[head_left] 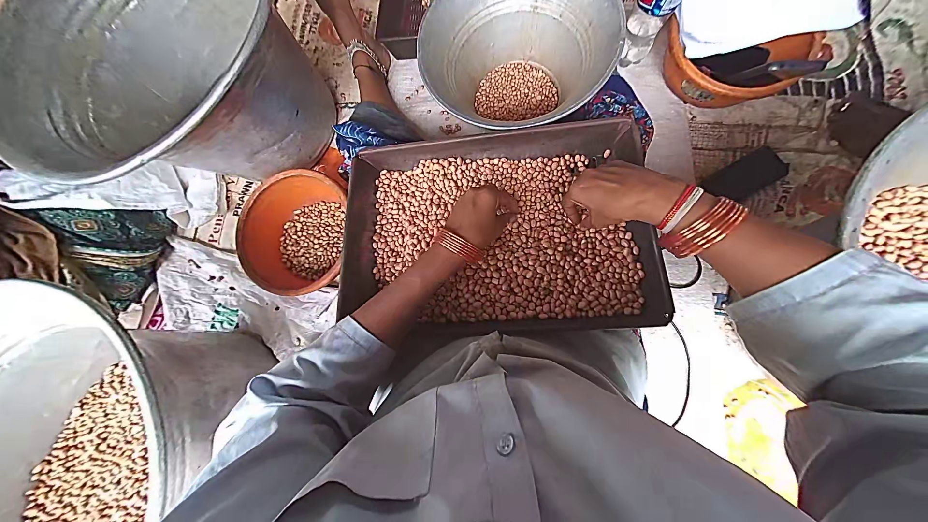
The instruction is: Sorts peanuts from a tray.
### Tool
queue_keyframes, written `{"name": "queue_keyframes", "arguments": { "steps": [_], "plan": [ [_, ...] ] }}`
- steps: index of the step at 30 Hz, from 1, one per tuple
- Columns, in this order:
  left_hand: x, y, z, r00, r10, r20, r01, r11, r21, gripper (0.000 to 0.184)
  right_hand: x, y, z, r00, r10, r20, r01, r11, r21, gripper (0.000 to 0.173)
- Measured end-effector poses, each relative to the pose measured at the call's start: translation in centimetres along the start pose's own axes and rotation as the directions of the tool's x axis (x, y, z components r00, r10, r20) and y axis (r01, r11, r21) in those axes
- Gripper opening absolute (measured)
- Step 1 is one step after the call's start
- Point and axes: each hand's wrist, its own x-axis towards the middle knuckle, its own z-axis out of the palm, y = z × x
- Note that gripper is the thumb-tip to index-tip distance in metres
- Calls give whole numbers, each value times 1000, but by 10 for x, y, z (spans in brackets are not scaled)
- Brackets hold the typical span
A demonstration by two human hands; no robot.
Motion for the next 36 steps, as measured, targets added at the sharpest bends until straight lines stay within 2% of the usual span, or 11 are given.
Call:
{"name": "queue_keyframes", "arguments": {
  "steps": [4,7,10,12,14,18,22,25,28,33,36],
  "plan": [
    [2,0,8,999,25,31,-26,999,23,21,-2,-8,-3,999,35,39,-34,999,-26,8],
    [-1,-3,3,996,-18,85,38,970,-240,19,-6,-16,-9,999,38,-36,-36,998,44,8],
    [-8,0,4,966,82,247,110,733,-671,18,-13,-38,-17,964,-35,-262,70,990,126,10],
    [-11,7,4,918,173,358,200,579,-791,12,-17,-62,-22,919,-85,-384,161,972,171,10],
    [-15,17,-1,880,184,437,299,500,-813,21,-18,-78,-22,871,-125,-476,234,956,177,15],
    [-20,-7,-17,900,99,424,273,631,-726,9,-19,-60,-16,865,-62,-498,161,974,158,16],
    [-53,-62,-74,972,-228,50,230,899,-373,6,-11,-8,-6,943,159,-292,-106,976,191,13],
    [-85,-103,-117,875,-411,-256,407,911,-73,13,-6,10,-2,949,249,-193,-219,962,166,15],
    [-99,-115,-132,813,-417,-406,492,865,96,22,5,15,-1,942,309,-135,-294,948,119,19],
    [-63,-84,-88,939,-201,-280,208,978,-5,15,15,13,5,931,361,-58,-360,932,32,16],
    [-40,-70,-59,978,-145,-149,154,987,49,17,12,6,8,937,350,16,-350,935,51,19]
  ]
}}
